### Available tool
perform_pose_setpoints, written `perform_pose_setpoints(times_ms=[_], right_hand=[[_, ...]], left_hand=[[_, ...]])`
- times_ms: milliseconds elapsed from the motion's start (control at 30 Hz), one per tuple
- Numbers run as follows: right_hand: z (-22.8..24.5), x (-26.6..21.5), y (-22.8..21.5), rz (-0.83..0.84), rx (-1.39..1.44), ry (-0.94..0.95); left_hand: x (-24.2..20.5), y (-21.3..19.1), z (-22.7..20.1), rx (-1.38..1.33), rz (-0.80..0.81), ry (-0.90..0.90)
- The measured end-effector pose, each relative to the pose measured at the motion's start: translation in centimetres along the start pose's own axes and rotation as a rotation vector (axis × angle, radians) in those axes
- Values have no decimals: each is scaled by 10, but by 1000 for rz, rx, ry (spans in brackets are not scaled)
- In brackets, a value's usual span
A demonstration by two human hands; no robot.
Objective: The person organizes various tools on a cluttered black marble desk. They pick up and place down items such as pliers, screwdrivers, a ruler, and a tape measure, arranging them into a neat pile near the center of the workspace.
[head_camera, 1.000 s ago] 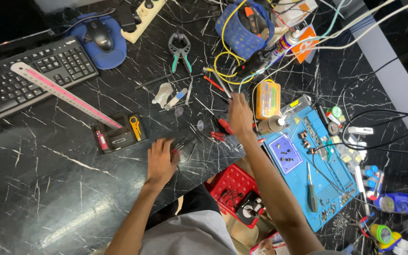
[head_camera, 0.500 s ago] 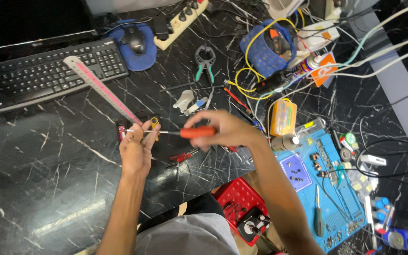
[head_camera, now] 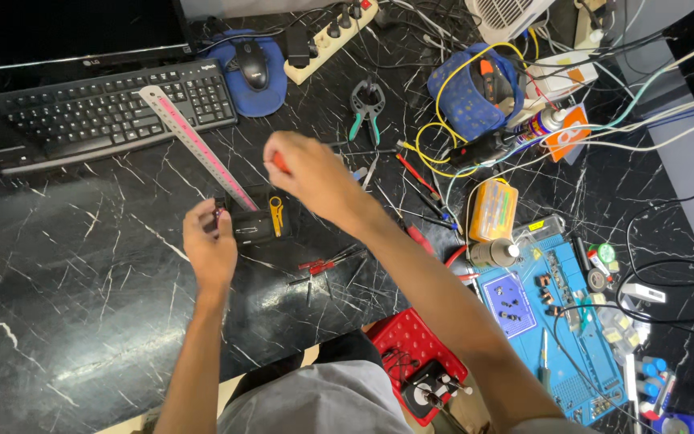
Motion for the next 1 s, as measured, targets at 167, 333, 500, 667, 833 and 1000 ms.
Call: perform_pose_setpoints(times_ms=[167,333,500,667,833,1000], right_hand=[[-19,11,47,34,23,-5],[-50,-11,54,-128,127,129],[-76,-74,57,-334,465,217],[-171,-188,60,-467,39,524],[-327,-330,125,-111,-370,1224],[-340,-354,129,-202,-462,1048]], left_hand=[[4,21,14,7,103,-27],[1,33,22,-19,162,-66],[4,40,33,69,165,-40],[-2,45,33,86,153,-47],[-8,50,47,101,117,-36],[-26,47,31,203,-118,140]])
Point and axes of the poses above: each hand's wrist, its own x-axis towards the middle knuckle, its own y-axis out of the palm, z = x × y, the point moved 8 cm from there along x, towards the middle knuckle, and after that the axes turned 2 degrees about -x, right-handed, at the moved point
